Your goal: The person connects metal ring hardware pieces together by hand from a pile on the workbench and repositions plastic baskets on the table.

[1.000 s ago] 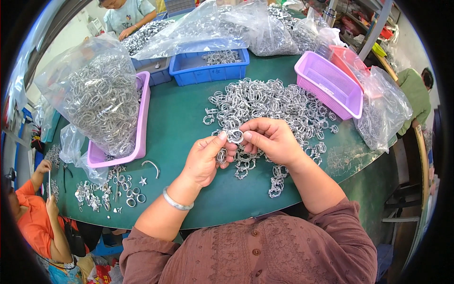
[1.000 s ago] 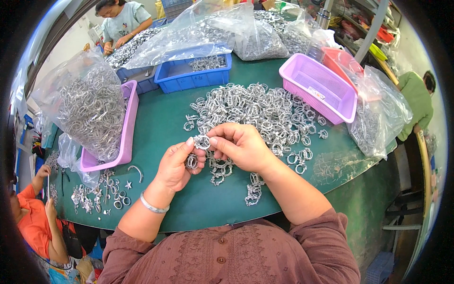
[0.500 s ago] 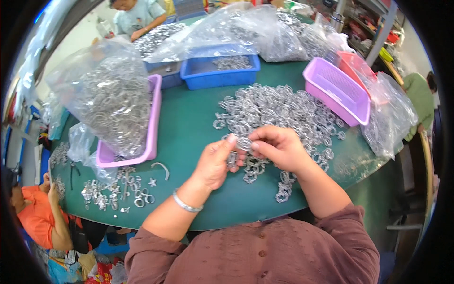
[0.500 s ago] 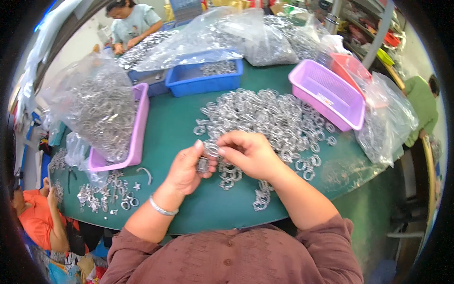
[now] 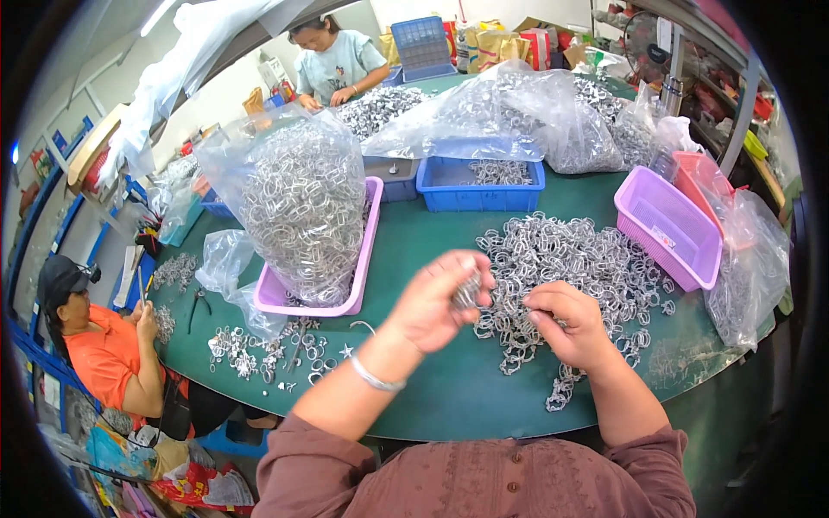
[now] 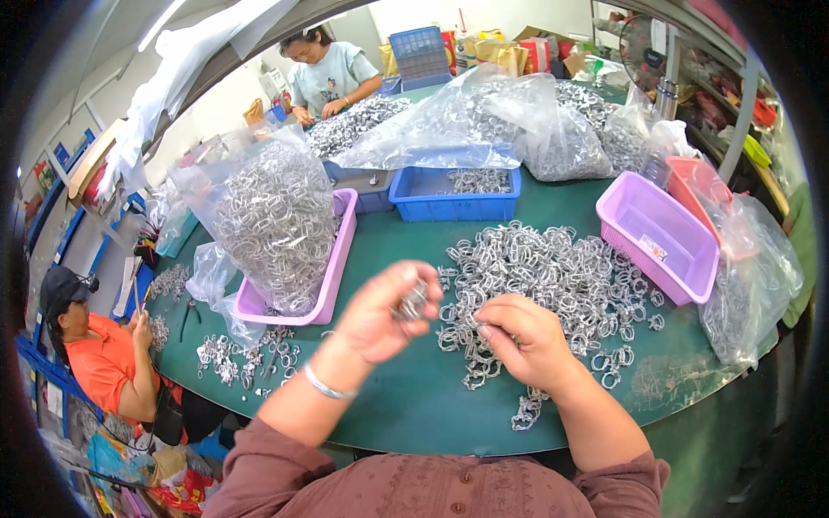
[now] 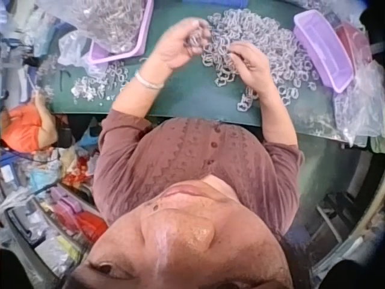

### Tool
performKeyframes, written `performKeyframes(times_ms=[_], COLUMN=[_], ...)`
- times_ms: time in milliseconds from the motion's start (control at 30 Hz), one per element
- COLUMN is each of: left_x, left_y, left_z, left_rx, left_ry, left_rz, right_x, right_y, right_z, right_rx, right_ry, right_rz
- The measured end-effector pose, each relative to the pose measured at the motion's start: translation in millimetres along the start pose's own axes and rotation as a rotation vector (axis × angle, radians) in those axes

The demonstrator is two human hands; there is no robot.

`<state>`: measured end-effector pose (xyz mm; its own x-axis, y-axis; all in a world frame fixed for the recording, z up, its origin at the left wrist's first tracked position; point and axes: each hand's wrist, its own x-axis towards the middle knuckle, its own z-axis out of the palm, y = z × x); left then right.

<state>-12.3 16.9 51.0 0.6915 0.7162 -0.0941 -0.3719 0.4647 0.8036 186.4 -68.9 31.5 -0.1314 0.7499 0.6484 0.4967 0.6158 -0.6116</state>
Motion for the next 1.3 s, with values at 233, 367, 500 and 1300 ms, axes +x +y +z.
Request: performKeyframes(times_ms=[233,367,500,1300], left_x=[5.8,11.0,31.4,33.9], left_y=[187.8,281.0,282.0,-47.6], left_z=[33.5,6.4,-14.0,-13.8], left_rx=[1.032,1.567,1.886,1.588], left_ry=[0.397,0.718,0.917,0.141], left_rz=[0.884,0.78,0.147,0.581], right_x=[-2.4,-0.6,-5.4,-3.5], right_y=[7.7,8.8,16.2,24.9], right_z=[-3.2,-1.4,-3.7,-6.5], right_rx=[-0.045,-0.045,-0.052,-0.083], right_ry=[0.044,0.039,0.049,0.09], right_rz=[0.001,-0.037,0.003,0.039])
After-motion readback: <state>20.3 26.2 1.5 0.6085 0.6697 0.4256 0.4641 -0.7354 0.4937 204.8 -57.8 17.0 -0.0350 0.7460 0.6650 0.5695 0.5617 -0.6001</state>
